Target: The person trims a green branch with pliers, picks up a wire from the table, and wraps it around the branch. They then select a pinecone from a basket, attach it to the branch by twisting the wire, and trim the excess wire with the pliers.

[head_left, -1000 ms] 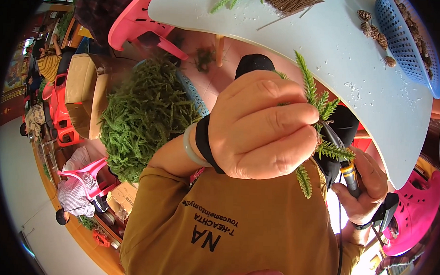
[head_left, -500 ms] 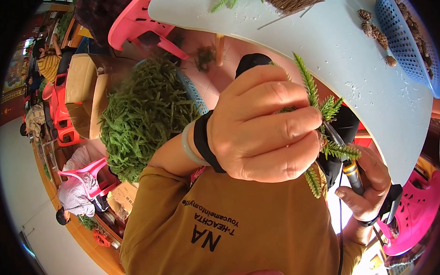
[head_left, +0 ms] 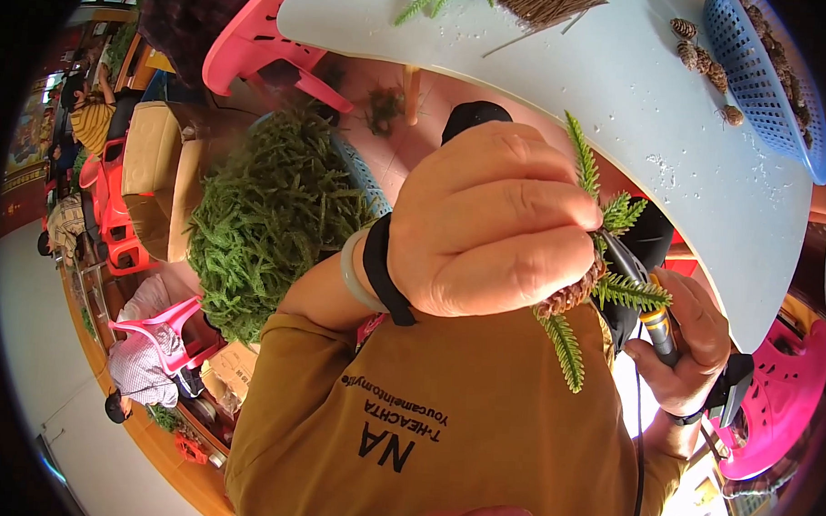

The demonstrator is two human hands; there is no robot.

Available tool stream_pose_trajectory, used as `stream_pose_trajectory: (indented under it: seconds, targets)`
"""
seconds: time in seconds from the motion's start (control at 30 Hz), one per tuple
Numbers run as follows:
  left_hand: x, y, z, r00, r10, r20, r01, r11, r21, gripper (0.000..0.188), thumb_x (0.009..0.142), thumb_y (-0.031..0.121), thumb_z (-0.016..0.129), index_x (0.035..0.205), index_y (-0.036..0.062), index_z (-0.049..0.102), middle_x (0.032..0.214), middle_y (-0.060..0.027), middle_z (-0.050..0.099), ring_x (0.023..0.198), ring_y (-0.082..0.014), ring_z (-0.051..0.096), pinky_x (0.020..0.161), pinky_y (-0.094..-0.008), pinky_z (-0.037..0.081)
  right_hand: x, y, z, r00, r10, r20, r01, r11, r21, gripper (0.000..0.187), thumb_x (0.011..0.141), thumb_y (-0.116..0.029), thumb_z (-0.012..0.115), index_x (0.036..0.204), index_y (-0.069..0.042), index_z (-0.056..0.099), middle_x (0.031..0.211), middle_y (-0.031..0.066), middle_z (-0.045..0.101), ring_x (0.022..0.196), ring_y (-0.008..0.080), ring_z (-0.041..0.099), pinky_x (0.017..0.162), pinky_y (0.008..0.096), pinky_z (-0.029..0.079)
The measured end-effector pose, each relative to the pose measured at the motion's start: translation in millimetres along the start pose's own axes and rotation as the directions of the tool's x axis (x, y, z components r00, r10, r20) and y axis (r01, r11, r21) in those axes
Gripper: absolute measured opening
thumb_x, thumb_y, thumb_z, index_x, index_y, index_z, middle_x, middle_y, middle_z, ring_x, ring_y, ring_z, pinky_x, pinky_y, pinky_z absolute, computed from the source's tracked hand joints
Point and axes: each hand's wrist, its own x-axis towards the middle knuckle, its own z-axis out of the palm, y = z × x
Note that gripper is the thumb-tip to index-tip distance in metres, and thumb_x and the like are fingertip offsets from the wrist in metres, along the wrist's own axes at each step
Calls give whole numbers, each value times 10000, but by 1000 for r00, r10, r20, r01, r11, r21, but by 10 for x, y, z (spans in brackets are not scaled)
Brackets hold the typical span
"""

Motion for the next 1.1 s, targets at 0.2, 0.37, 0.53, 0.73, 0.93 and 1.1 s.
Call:
stream_pose_trajectory:
  seconds: [0.2,0.37,0.53,0.73,0.93,1.1]
  targets:
    - [342,12,53,996,-34,-84,31,999,-34,205,674,-21,666,859,23,592,789,-100,623,680,-239,599,602,-308,489,25,-219,-223,999,27,-34,-23,995,97,591,653,-48,773,1188,63,548,1068,184,590,872,221,609,716,282,492]
    - [765,360,-151,824,-545,-154,472,812,-344,249,716,-70,661,944,14,607,841,-80,624,734,-176,612,665,-279,487,65,-557,-456,991,123,-44,-98,925,368,637,656,-79,775,1217,77,516,1118,151,574,1015,211,563,876,300,439]
    - [1016,496,-417,578,-816,20,532,358,-767,320,745,-119,654,1044,-51,564,1097,-115,587,941,-186,589,801,-292,485,-97,-834,-669,937,306,-170,-196,861,469,685,643,-54,758,1255,78,479,1162,115,549,1093,189,526,953,293,394]
    - [1696,813,-410,584,-804,116,427,183,-886,339,763,-84,668,1079,-39,554,1059,-100,599,949,-186,598,820,-292,498,-233,-1252,-1269,885,302,-354,-153,907,392,664,624,-33,741,1238,54,505,1126,89,562,1006,166,551,893,284,432]
    - [2665,1091,-713,489,-855,171,621,203,-757,359,741,-51,705,1065,-46,553,979,-87,611,920,-175,609,818,-299,509,-543,-1646,-1827,881,85,-466,-196,961,-195,622,589,-25,747,1180,23,555,1028,90,602,800,164,539,684,283,445]
    - [3585,371,-1004,440,-886,149,773,289,-564,312,789,79,676,1051,-43,560,913,-84,591,846,-175,601,750,-281,510,-783,-1743,-2052,865,83,-494,-214,953,-214,618,577,-25,751,1164,24,566,1006,112,611,761,181,535,628,282,425]
